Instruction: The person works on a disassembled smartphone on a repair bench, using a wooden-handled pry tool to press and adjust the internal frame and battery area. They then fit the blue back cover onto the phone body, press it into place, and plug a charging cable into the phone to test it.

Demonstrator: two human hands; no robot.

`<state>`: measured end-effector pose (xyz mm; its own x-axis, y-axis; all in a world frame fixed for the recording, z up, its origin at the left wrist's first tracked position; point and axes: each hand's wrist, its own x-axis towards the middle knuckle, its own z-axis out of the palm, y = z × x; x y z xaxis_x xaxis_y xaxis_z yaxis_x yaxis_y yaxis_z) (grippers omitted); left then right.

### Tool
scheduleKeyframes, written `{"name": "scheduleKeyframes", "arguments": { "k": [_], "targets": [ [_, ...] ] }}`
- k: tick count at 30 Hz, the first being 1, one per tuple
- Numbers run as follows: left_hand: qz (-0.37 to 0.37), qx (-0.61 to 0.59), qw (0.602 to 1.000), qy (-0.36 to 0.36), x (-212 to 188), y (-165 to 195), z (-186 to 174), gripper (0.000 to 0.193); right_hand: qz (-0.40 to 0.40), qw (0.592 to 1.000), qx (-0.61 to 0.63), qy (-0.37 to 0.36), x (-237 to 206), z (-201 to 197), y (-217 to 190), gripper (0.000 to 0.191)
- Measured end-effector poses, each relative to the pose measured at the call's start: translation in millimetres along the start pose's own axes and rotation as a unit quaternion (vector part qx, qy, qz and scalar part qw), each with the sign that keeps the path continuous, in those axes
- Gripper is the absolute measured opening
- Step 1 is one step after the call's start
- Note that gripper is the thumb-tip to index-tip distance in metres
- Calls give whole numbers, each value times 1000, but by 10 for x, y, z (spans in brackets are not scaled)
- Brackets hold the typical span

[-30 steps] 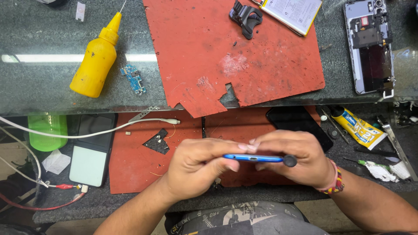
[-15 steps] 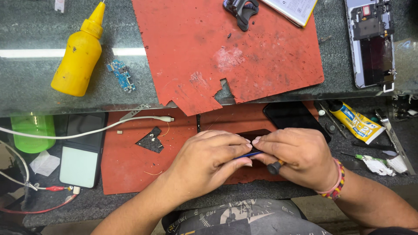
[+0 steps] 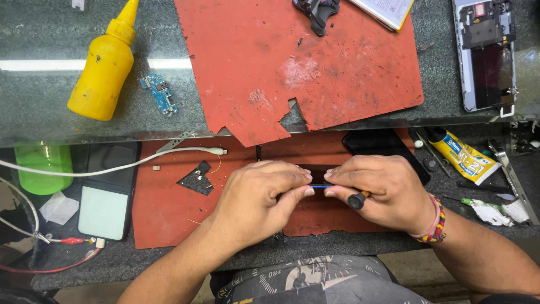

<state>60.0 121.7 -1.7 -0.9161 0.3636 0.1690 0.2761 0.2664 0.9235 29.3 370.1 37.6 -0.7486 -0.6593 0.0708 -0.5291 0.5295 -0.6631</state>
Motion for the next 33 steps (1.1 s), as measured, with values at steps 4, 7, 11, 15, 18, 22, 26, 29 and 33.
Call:
{"name": "scheduleKeyframes", "arguments": {
  "k": [4, 7, 11, 15, 18, 22, 26, 29, 33],
  "targets": [
    [-20, 26, 999, 13, -24, 29, 17, 13, -5, 1000, -22, 5, 38, 28, -72, 17],
    [-20, 30, 999, 7, -38, 29, -22, 14, 4, 1000, -20, 5, 67, 33, -101, 16],
    [41, 33, 998, -32, -22, -67, -180, 21, 2, 1000, -9, -2, 79, 17, -106, 15],
    [39, 30, 998, -33, -37, -98, -238, 21, -13, 1000, -12, 7, 59, 19, -120, 15],
    [-5, 0, 1000, -24, -13, -82, -203, 20, 2, 999, -29, 16, 74, 38, -150, 16],
    [-58, -13, 998, -31, 16, -80, -198, 20, 24, 996, -83, 27, 132, 46, -229, 21],
    [-34, -8, 999, -16, 25, -119, -205, 17, -11, 994, -101, 48, 220, 80, -314, 24],
    [-47, -17, 999, -22, 9, -139, -208, 18, 25, 995, -92, 19, 262, 103, -370, 18],
    [-69, -28, 997, -12, -7, -124, -179, 18, 50, 994, -97, -5, 299, 93, -397, 13]
  ]
}}
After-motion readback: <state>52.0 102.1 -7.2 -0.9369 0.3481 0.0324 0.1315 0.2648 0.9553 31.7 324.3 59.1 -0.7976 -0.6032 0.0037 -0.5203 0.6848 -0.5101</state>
